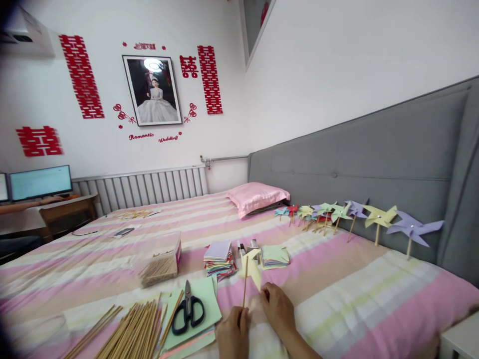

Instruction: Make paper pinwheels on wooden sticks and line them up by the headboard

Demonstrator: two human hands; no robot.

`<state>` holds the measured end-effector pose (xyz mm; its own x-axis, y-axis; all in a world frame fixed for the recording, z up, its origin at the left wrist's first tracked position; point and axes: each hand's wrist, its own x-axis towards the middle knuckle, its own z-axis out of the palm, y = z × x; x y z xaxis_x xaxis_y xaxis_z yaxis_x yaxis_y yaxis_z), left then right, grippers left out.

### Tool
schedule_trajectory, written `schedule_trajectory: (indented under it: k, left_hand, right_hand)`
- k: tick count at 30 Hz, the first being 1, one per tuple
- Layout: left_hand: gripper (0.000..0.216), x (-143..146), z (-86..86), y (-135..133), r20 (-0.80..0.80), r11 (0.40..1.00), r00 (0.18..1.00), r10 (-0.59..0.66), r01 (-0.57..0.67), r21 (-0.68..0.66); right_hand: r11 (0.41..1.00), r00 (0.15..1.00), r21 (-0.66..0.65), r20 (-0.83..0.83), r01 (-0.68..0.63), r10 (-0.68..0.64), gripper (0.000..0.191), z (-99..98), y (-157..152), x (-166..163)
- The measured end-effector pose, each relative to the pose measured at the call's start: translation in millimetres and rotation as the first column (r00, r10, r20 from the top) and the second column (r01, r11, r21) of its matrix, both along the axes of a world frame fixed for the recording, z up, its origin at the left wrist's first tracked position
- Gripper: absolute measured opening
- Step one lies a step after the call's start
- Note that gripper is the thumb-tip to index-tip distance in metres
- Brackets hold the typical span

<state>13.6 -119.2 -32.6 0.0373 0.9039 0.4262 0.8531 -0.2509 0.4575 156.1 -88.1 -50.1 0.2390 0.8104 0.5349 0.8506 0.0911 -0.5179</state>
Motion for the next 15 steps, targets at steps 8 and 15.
schedule_trajectory:
  k: [8, 15]
  left_hand:
    - [0.029, 0.6, -6.2, 3.8, -0.071, 0.999, 0.996, 0.045, -0.044, 0.015]
    - [0.029, -1.0, -5.7, 4.0, -0.11, 1.0, 0.993, 0.031, -0.031, 0.002]
  right_hand:
    - [0.968, 0.977, 0.126, 0.026, -0.215, 0.213, 0.041, 11.4, -9.3, -7.1]
    - [0.926, 0.928, 0.139, -0.078, -0.351, 0.364, 0.043, 15.7, -14.6, -12.5]
